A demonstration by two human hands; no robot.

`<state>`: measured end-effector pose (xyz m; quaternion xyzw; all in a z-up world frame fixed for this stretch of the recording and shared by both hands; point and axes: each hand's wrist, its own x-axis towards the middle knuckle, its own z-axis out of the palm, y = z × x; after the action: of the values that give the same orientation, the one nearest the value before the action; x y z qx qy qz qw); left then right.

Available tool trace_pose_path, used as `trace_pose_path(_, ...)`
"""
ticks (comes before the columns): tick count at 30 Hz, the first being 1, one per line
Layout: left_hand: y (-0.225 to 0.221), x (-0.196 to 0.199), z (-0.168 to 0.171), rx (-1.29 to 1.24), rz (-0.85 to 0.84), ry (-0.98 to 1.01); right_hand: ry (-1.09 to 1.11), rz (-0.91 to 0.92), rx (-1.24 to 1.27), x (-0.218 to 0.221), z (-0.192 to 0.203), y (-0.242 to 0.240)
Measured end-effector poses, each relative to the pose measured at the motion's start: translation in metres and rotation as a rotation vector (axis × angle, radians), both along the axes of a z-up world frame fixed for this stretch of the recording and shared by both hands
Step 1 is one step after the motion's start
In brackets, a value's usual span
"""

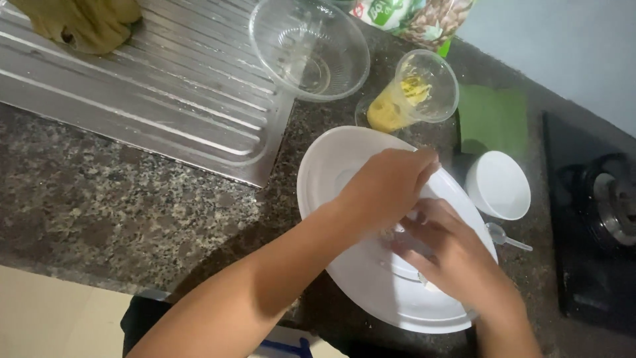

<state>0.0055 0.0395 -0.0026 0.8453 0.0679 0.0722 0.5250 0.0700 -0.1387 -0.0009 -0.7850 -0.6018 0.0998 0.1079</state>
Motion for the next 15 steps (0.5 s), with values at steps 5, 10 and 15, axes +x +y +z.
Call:
trace_pose_path(5,-0.002,0.007,-0.016,0.044,0.043,-0.074,-0.006,0.042,0.031,-0.004,0.002,0.003)
trace_pose_path(10,-0.002,0.010,-0.021,0.012,0.082,0.017,-0.001,0.086,0.160,-0.007,-0.004,0.003)
trace_pose_path(15,0.000,0.010,-0.019,-0.156,0.095,0.021,-0.034,0.141,0.250,-0.010,-0.001,0.008)
